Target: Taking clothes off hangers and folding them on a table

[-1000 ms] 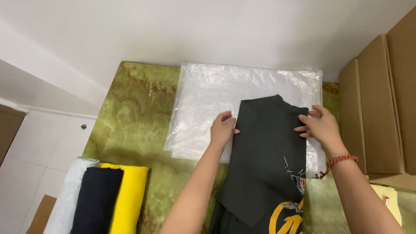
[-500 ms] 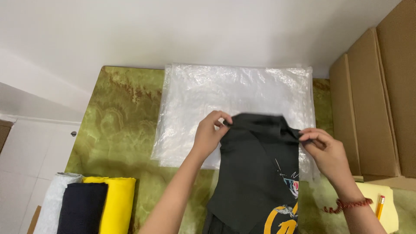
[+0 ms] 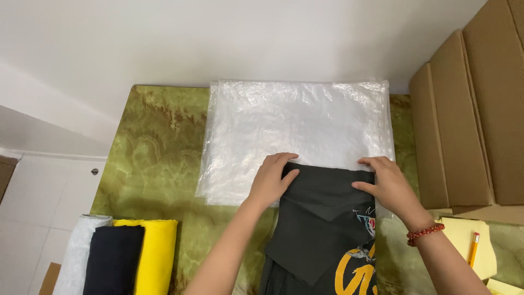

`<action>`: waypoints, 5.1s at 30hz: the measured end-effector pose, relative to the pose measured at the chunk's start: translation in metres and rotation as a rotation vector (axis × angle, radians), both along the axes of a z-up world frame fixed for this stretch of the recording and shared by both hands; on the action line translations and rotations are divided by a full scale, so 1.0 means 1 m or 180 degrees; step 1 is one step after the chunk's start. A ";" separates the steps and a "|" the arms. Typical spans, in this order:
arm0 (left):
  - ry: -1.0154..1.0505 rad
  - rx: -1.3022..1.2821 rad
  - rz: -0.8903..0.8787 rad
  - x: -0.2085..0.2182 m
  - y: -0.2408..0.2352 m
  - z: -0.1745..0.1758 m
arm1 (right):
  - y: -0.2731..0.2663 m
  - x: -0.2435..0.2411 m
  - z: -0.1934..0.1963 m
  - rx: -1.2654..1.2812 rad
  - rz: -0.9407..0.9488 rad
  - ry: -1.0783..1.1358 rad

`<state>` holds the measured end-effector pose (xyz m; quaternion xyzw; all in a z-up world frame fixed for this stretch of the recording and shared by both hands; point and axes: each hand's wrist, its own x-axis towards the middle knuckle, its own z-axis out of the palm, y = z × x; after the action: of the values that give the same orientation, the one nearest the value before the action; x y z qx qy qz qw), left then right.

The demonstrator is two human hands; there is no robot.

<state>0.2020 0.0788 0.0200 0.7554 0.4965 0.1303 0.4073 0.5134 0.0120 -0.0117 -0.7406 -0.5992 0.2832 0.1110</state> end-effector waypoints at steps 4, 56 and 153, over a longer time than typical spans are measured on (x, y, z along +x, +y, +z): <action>0.0430 -0.0341 -0.0248 0.007 0.018 -0.033 | -0.003 0.039 -0.063 0.0108 0.0124 -0.0245; -0.0043 0.2432 -0.0954 -0.081 -0.189 -0.072 | -0.200 -0.035 -0.047 0.1545 0.0567 -0.0411; 0.1090 0.1365 -0.1173 -0.140 -0.211 -0.033 | -0.241 -0.113 -0.056 0.1147 0.1061 -0.1395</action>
<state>0.0621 -0.1321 -0.0130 0.9120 0.3739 0.0272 0.1663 0.4004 -0.2293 -0.0673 -0.6440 -0.7623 0.0208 0.0607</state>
